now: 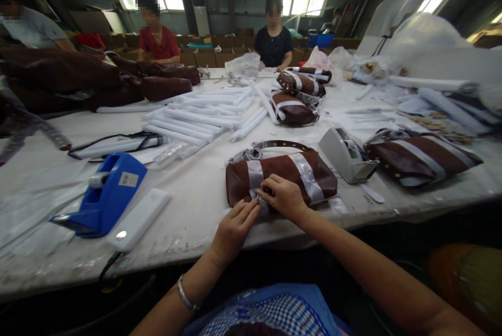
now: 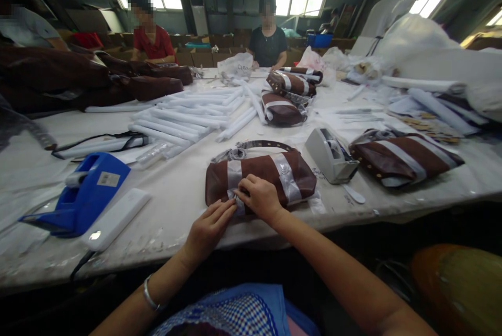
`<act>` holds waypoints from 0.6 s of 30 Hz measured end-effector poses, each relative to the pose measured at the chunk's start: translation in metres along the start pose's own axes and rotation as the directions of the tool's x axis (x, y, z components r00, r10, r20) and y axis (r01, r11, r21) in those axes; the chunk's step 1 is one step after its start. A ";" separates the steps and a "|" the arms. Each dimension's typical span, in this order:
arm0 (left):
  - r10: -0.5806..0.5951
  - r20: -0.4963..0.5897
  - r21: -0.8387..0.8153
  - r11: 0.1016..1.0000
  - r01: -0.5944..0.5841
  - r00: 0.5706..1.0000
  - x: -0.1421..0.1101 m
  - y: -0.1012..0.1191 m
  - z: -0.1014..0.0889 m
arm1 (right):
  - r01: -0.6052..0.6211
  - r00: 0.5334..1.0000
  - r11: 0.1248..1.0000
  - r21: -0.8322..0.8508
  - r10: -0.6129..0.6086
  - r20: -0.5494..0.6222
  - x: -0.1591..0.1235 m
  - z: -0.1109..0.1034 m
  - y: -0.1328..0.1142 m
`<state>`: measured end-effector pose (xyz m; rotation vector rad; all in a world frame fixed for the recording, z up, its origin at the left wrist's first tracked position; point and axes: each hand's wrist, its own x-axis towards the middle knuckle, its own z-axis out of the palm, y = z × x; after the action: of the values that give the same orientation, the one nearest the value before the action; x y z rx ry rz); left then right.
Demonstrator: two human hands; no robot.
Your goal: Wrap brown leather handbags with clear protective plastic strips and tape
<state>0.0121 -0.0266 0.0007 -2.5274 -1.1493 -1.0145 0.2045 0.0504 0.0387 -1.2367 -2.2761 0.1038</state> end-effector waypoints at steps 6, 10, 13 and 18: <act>-0.072 -0.021 0.052 0.996 0.073 0.997 0.001 0.008 0.003 | 0.007 0.994 0.998 -0.067 -0.014 -0.109 -0.003 -0.024 0.014; -0.042 -0.061 0.035 0.998 0.044 0.997 -0.001 0.003 0.007 | -0.110 0.954 0.984 -0.137 0.065 -0.293 -0.012 -0.088 0.083; -0.019 -0.095 0.045 0.999 0.024 0.995 -0.001 0.001 0.008 | -0.404 0.841 0.908 -0.107 0.324 -0.433 -0.020 -0.141 0.156; -0.010 -0.106 0.080 0.997 0.019 0.994 0.000 0.002 0.008 | -0.722 0.624 0.679 0.136 0.723 -0.297 -0.025 -0.168 0.238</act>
<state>0.0173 -0.0244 -0.0057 -2.3763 -1.1570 -1.0680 0.4779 0.1364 0.0967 -1.9465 -1.3666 0.1771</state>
